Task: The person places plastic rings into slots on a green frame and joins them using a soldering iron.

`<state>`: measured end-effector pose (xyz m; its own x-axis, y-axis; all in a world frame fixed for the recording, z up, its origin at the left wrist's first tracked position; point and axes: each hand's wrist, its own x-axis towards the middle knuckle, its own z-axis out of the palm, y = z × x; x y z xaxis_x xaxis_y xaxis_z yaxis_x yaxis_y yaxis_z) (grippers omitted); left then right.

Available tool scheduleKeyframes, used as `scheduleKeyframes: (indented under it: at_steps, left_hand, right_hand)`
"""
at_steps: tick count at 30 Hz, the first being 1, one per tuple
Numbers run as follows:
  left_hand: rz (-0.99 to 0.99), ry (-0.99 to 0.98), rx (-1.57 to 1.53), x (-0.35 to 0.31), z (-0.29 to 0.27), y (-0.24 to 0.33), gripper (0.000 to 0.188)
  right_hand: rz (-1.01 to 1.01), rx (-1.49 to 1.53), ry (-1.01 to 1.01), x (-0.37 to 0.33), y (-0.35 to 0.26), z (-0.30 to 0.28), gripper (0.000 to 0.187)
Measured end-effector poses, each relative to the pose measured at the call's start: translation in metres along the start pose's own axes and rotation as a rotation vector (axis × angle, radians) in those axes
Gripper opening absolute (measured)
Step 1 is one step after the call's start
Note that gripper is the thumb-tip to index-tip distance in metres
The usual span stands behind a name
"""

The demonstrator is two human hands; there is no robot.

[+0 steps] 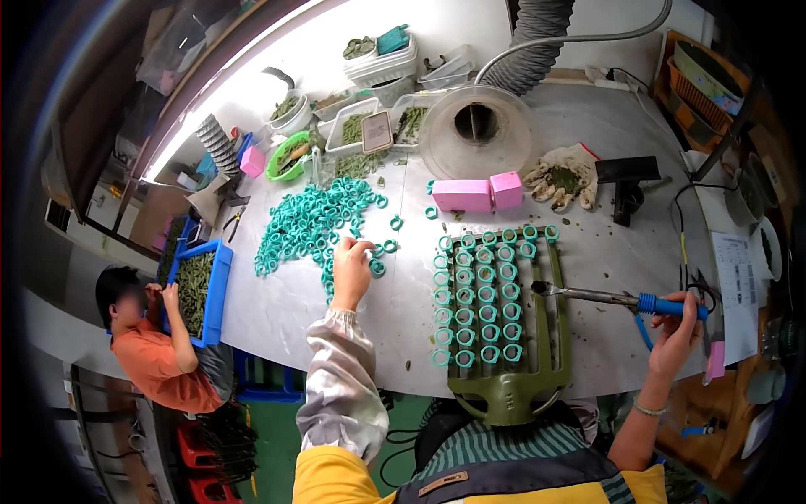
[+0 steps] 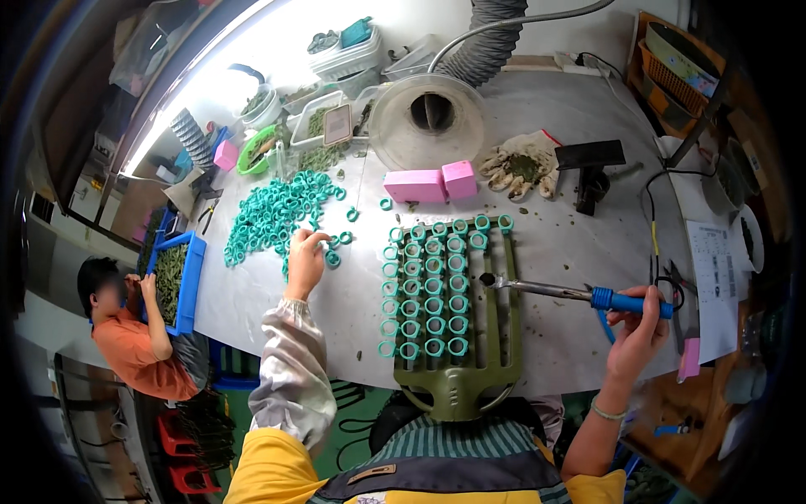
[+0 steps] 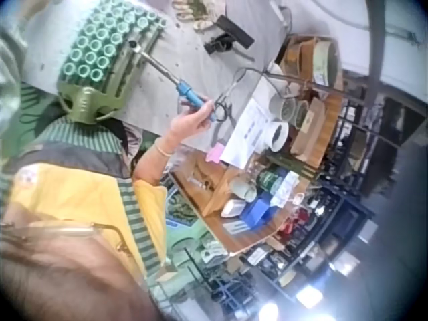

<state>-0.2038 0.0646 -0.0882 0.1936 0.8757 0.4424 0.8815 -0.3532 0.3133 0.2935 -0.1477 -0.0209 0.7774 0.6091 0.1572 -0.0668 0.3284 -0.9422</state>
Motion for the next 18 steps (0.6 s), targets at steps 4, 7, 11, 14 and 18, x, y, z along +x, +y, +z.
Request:
scheduleKeyframes:
  at_steps: [4,7,11,14,18]
  left_hand:
    - [-0.052,-0.085,0.024,0.007,0.000,-0.011,0.012]
    - [-0.064,-0.012,-0.131,0.005,-0.002,-0.002,0.013]
    - [-0.402,-0.107,-0.734,0.010,-0.020,0.068,0.014]
    - [-0.337,-0.303,-0.893,0.014,-0.022,0.120,0.027]
    - [-0.157,-0.542,-0.871,0.025,-0.025,0.185,0.034]
  right_hand:
    - [-0.017,-0.003,-0.007,-0.002,-0.005,-0.002,0.033]
    - [-0.027,-0.008,-0.021,-0.003,-0.005,-0.007,0.033]
    - [-0.009,-0.006,-0.006,-0.002,-0.006,-0.008,0.033]
    - [-0.003,0.007,-0.010,-0.002,-0.008,-0.004,0.033]
    - [0.004,0.015,-0.010,0.000,-0.004,-0.009,0.032]
